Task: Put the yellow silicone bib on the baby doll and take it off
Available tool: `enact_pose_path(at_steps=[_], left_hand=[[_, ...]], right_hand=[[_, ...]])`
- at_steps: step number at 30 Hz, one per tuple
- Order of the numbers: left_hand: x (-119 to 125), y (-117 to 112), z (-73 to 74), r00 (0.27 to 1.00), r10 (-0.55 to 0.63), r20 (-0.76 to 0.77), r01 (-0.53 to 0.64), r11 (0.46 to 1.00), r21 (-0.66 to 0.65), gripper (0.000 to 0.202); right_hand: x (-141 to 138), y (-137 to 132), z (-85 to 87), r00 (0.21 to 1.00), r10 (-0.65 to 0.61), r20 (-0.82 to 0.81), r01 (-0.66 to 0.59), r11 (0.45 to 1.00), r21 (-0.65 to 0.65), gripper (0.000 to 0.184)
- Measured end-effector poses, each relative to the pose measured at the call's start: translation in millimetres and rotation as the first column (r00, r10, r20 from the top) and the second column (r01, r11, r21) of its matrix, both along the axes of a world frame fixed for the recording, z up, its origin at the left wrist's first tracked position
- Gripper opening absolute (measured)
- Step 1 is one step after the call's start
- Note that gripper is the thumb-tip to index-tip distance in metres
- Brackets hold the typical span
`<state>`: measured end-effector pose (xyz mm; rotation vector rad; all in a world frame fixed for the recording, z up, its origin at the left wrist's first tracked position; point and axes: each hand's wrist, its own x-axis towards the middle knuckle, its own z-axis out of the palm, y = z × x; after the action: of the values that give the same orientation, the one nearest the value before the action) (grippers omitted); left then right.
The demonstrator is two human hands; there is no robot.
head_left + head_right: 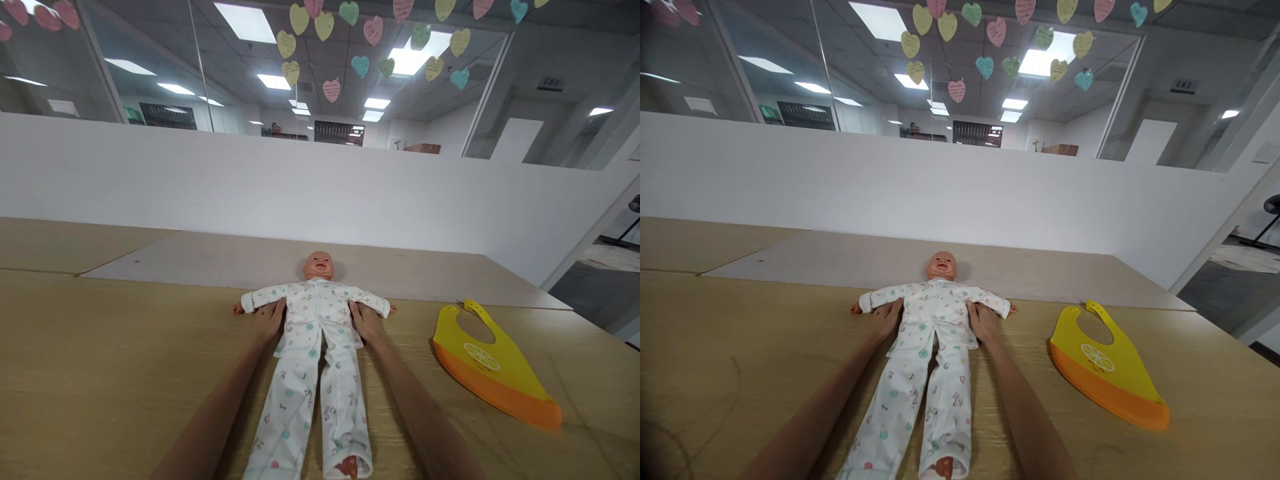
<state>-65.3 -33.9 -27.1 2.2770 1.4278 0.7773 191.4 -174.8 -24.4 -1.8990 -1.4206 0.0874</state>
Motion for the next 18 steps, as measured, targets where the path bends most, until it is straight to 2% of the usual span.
enact_pose_path(at_steps=[3, 9, 14, 18], left_hand=[[-3, 1, 1.3, 0.999, -0.019, 0.031, 0.019, 1.0, -0.007, 0.04], [-7, 10, -1.9, 0.999, -0.041, -0.012, 0.041, 0.999, 0.002, 0.036], [-6, 17, -0.2, 0.996, -0.09, -0.013, 0.09, 0.996, -0.016, 0.03], [-7, 18, 2.6, 0.995, -0.102, -0.003, 0.102, 0.995, -0.018, 0.029]], right_hand=[[5, -2, 0.3, 0.999, -0.019, 0.048, 0.02, 0.999, -0.029, 0.056], [15, -5, 1.4, 0.994, -0.095, 0.05, 0.1, 0.99, -0.095, 0.044], [29, -7, -1.1, 0.992, -0.109, 0.068, 0.114, 0.991, -0.064, 0.04], [34, -7, -5.1, 0.985, -0.108, 0.138, 0.122, 0.988, -0.096, 0.037]])
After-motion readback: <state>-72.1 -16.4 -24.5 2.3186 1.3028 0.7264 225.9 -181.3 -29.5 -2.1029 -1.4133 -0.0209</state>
